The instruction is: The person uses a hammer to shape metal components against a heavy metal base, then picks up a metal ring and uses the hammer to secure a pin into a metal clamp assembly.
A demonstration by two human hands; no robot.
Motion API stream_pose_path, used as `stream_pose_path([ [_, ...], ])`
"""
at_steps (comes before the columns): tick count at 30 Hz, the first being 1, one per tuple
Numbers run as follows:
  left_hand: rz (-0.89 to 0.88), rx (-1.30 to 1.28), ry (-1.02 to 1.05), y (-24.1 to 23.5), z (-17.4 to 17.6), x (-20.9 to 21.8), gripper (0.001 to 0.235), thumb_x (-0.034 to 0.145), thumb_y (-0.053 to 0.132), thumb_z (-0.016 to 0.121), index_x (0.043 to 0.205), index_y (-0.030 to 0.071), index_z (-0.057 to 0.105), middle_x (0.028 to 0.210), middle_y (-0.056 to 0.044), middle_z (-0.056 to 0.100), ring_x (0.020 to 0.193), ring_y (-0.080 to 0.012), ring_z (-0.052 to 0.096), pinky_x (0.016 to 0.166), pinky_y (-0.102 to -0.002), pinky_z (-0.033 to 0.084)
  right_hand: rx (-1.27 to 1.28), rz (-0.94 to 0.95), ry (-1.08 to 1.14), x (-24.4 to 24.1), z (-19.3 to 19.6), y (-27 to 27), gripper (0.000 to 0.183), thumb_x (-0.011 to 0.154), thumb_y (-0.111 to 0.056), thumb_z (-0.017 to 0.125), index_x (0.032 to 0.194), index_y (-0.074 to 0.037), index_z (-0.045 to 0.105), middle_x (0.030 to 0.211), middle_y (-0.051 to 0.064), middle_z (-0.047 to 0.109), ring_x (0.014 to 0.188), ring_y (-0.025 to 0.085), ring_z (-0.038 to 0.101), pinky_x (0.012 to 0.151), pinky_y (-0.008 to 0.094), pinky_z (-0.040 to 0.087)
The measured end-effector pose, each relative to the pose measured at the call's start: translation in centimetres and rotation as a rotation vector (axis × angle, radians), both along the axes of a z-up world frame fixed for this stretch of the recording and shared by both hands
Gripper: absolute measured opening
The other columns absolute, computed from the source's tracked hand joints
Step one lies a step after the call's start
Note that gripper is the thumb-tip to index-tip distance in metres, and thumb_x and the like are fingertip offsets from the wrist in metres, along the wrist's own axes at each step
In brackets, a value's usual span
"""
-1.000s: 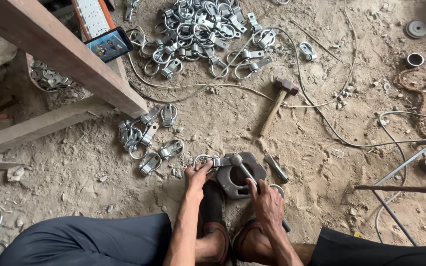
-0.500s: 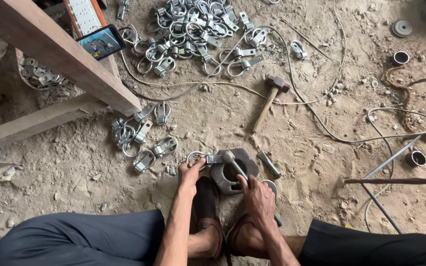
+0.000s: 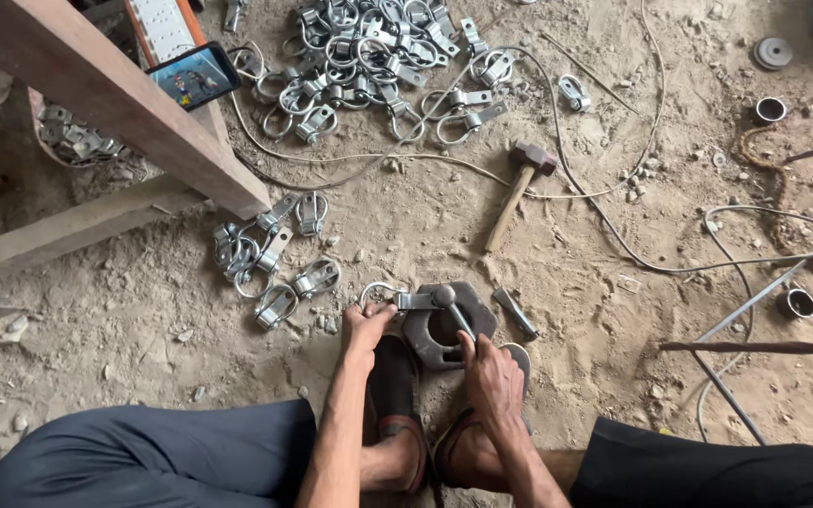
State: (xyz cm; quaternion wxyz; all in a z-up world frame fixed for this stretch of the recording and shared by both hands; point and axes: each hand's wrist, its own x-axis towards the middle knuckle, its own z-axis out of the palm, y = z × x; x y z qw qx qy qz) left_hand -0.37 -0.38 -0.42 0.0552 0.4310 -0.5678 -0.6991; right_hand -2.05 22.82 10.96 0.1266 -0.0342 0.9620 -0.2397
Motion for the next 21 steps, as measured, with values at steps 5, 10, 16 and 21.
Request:
stream_pose_path([
  [5, 0.073, 0.068, -0.024, 0.5, 1.5, 0.3, 0.048, 0.086, -0.001, 0.081, 0.068, 0.014, 0.039, 0.085, -0.01, 0.072, 0.079, -0.0191, 0.071, 0.072, -0.035, 0.061, -0.048, 0.061, 0.099, 0.4, -1.3, 0.8, 0.051, 0.102, -0.052, 0.052, 0.081, -0.006, 0.062, 0.056, 0.017, 0.055, 0.046, 0.034, 0.056, 0.042, 0.048, 0.043],
  [10, 0.147, 0.163, 0.006, 1.1, 3.0, -0.4, 0.046, 0.083, -0.004, 0.076, 0.068, 0.015, 0.037, 0.088, -0.015, 0.073, 0.08, -0.0232, 0.074, 0.075, -0.037, 0.067, -0.057, 0.034, 0.077, 0.3, -2.5, 1.0, 0.056, 0.103, -0.054, 0.051, 0.074, -0.007, 0.058, 0.05, 0.012, 0.048, 0.042, 0.026, 0.044, 0.041, 0.045, 0.038],
  [16, 0.218, 0.228, -0.094, 1.1, 5.1, -0.5, 0.034, 0.09, 0.035, 0.075, 0.098, 0.002, 0.072, 0.1, -0.015, 0.075, 0.082, -0.0213, 0.073, 0.069, -0.03, 0.064, -0.067, 0.037, 0.06, 0.5, -2.7, 0.4, 0.052, 0.102, -0.053, 0.051, 0.078, -0.008, 0.059, 0.049, 0.014, 0.052, 0.039, 0.026, 0.046, 0.039, 0.044, 0.037],
  [21, 0.136, 0.108, -0.208, 0.9, 5.7, -0.8, 0.048, 0.091, 0.048, 0.074, 0.11, 0.004, 0.07, 0.097, -0.009, 0.074, 0.08, -0.0147, 0.071, 0.068, -0.028, 0.059, -0.048, 0.064, 0.027, 0.9, -2.6, 0.3, 0.052, 0.1, -0.054, 0.054, 0.078, -0.007, 0.06, 0.051, 0.014, 0.055, 0.039, 0.027, 0.049, 0.039, 0.043, 0.039],
])
